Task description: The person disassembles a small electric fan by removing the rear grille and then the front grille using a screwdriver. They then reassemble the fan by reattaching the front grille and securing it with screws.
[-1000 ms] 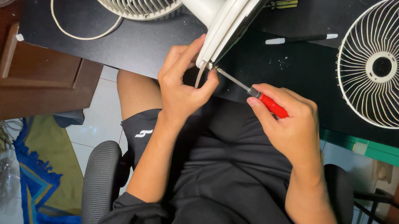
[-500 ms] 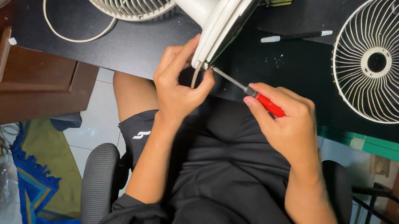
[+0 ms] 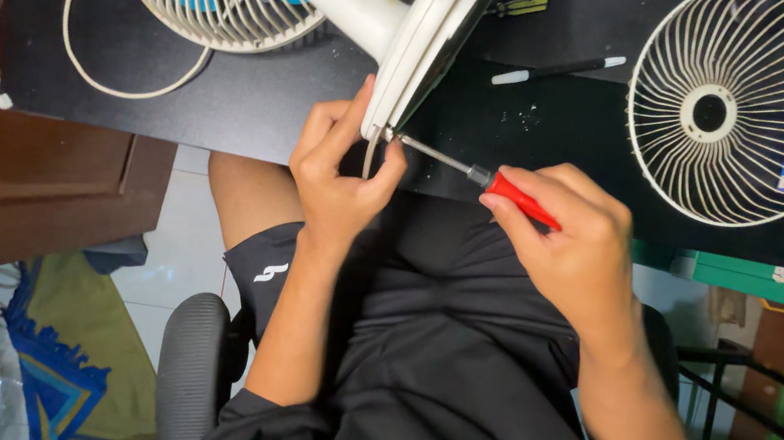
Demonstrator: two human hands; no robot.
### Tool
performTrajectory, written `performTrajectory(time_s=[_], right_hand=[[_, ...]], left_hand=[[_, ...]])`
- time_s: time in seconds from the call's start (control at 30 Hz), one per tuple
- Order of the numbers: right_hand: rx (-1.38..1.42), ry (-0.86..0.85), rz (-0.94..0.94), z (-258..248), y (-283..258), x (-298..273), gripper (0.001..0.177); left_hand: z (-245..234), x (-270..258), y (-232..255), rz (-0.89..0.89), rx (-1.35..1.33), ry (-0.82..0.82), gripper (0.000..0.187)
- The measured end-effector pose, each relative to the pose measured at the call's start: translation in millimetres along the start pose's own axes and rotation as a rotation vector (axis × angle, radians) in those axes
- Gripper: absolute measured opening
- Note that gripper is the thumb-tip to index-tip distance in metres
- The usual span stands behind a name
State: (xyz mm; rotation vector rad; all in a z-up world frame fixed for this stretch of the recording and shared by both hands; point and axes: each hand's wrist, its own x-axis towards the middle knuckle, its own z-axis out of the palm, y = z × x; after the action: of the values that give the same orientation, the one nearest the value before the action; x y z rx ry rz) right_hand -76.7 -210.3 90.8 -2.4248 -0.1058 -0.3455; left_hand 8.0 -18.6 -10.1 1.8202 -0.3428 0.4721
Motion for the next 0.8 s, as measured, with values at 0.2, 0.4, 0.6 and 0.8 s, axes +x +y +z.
performTrajectory(time_s=[0.2, 0.4, 0.6, 0.8], right_hand=[[0.008, -0.023, 0.037, 0, 0, -1, 0.039], [-0.110, 0.017, -0.099, 5, 4, 0, 0.025], [0.068, -0.062, 0.138, 5, 8, 1, 0.042], [-0.123, 0.002, -0.092, 5, 14, 2, 0.021]], left_hand=[[-2, 0, 1, -0.006, -0.010, -0.012, 0.059], [-6, 0, -1, -0.011, -0.023, -0.075, 0.061], [-5, 1, 1, -0.005, -0.031, -0.054, 0.061], [-4, 2, 4, -0.030, -0.017, -0.044, 0.059]])
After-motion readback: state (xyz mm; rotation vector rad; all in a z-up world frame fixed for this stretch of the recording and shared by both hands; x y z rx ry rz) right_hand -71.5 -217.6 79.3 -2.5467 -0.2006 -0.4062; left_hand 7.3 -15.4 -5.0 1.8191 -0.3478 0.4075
